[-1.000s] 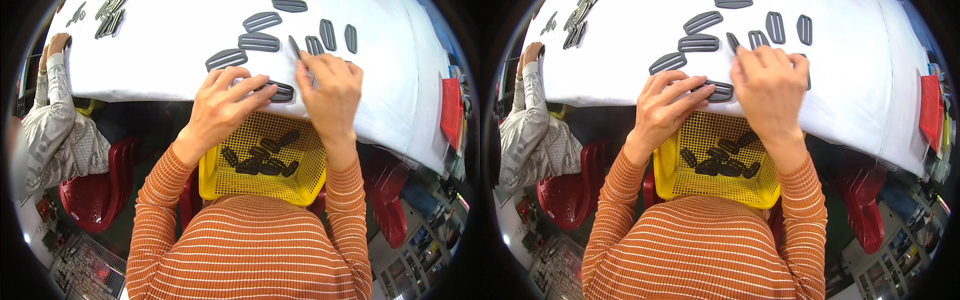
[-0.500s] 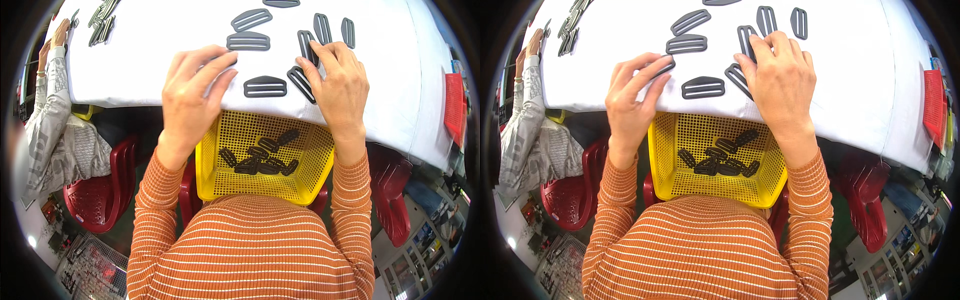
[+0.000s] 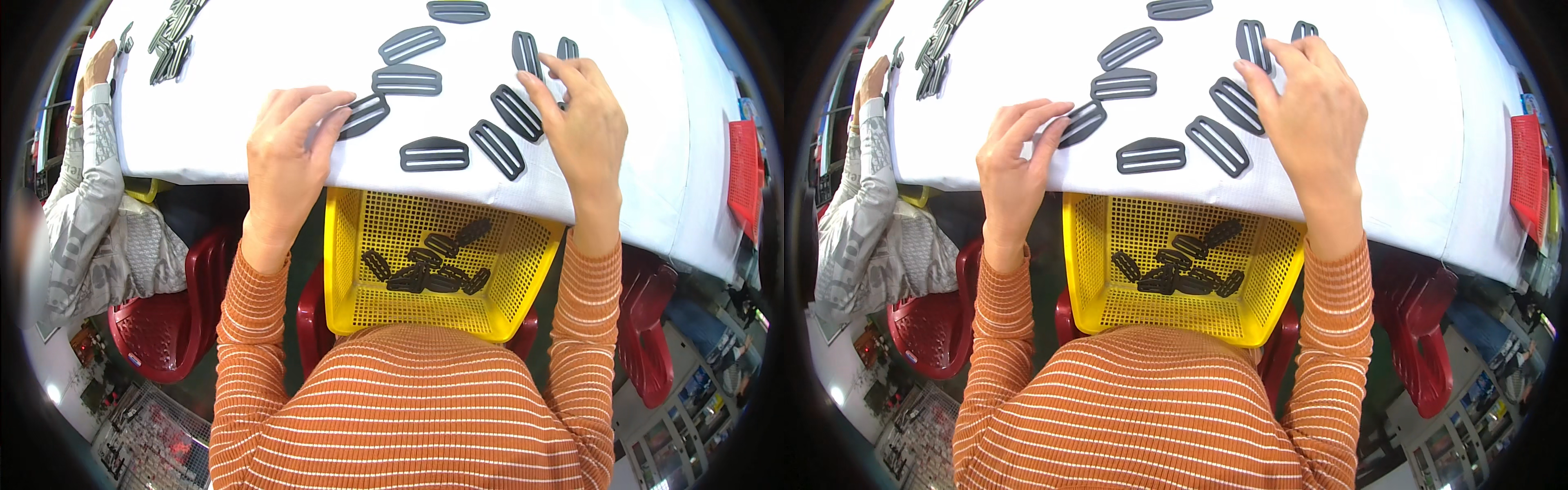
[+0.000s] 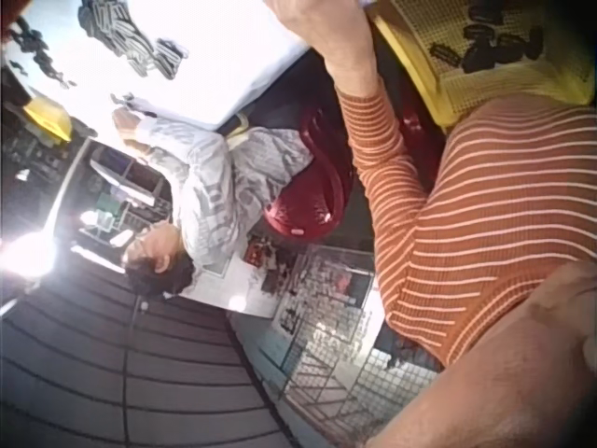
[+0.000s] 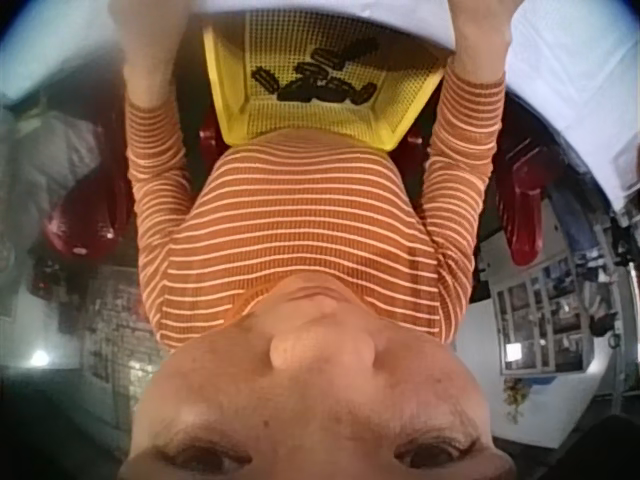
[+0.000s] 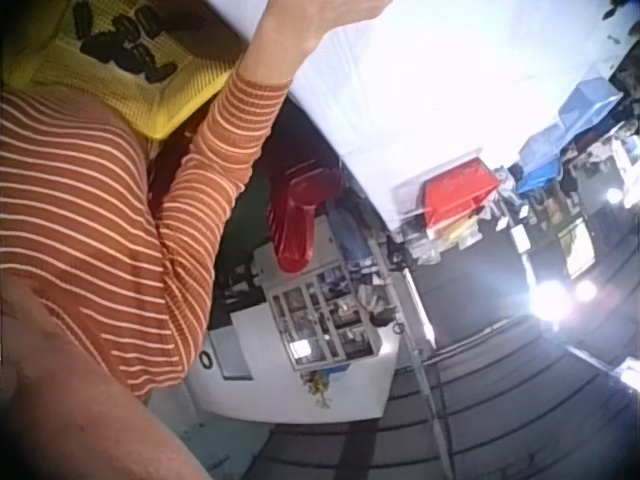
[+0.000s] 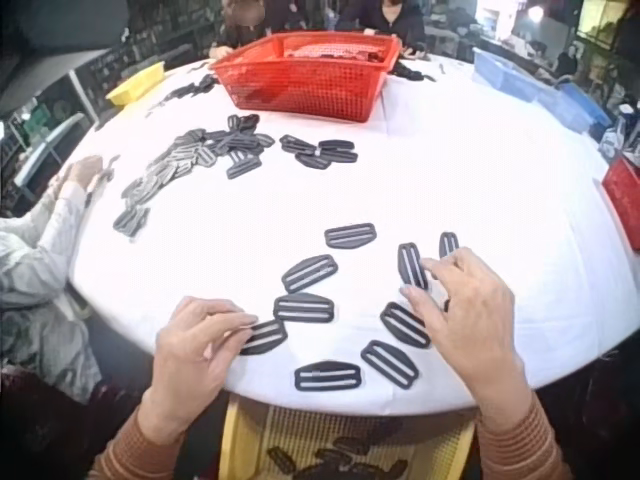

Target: The person repeatedly picks up small black plastic clips from a white table, arranges them into neat rows, and then transfers them into a yellow basket. Another person works alongside at the same table.

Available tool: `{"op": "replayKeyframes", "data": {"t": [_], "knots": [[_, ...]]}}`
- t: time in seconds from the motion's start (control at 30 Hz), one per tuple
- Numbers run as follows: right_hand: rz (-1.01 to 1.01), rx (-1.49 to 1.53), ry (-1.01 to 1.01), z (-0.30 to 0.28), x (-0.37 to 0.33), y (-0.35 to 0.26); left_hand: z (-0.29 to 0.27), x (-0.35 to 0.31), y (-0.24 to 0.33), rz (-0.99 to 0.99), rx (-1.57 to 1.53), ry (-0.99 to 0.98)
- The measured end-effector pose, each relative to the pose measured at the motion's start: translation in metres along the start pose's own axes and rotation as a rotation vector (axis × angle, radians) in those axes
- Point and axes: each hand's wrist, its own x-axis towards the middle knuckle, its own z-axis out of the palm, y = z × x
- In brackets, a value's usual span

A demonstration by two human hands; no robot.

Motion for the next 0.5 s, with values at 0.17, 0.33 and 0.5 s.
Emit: {"op": "replayKeyframes", "data": {"t": [0.17, 0.33, 0.5], "knots": [[-0.099, -0.222, 0.018, 0.015, 0.016, 0.002, 0.016, 0.026, 0.008, 0.218, 0.024, 0.002], [0.2, 0.137, -0.159, -0.007, 0.021, 0.004, 0.032, 0.044, 0.01, 0.403, 0.176, -0.11], [0.186, 0.051, -0.112, -0.014, 0.024, 0.023, 0.034, 0.056, 0.013, 0.423, 0.139, -0.114]]}}
